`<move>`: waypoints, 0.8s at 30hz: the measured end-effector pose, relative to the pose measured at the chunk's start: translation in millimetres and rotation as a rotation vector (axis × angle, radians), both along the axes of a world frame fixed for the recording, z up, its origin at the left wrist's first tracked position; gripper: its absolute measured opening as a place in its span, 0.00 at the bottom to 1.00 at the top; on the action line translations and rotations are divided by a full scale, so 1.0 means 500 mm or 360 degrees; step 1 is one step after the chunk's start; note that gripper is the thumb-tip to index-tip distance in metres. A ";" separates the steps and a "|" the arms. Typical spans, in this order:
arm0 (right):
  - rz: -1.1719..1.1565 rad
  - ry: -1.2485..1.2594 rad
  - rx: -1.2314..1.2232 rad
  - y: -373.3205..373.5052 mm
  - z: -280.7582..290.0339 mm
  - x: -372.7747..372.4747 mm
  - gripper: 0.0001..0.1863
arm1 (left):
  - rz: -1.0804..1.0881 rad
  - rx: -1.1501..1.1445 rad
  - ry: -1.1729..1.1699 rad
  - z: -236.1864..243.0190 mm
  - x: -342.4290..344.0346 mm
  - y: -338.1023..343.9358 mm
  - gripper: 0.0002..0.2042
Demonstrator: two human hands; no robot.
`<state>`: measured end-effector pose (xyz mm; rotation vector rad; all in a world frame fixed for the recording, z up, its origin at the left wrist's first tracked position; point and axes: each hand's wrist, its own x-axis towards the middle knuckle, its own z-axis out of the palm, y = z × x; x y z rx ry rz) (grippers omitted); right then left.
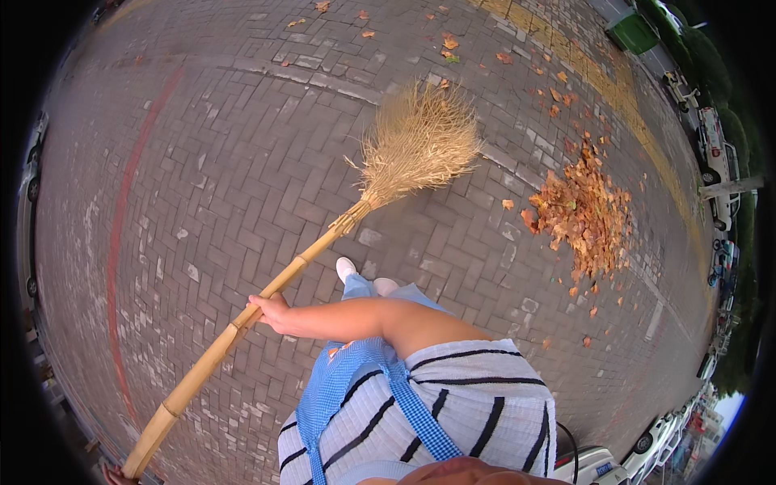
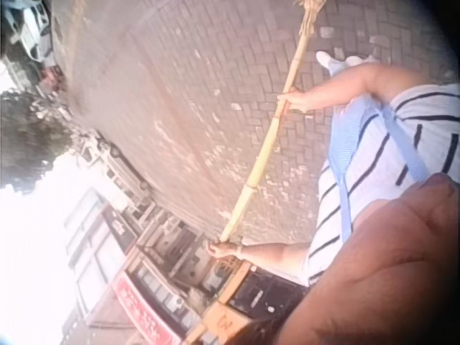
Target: The person sweeps dry leaves on a paved sidewalk using a traditional straw broom. They gather the leaves into a pile while walking along the curb.
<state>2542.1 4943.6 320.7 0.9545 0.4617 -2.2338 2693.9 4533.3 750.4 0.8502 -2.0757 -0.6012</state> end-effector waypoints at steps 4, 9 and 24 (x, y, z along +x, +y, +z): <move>0.0047 -0.0282 0.0365 0.110 -0.231 -0.006 0.13 | -0.0004 0.0144 -0.0349 -0.281 -0.128 0.076 0.10; 0.0000 -0.0587 0.1290 0.460 -0.467 -0.032 0.17 | -0.0030 0.0838 -0.0193 -0.690 -0.129 0.306 0.07; 0.0225 -0.0434 0.1344 0.195 -0.313 -0.264 0.08 | 0.0618 0.0885 0.0537 -0.682 0.132 0.267 0.08</move>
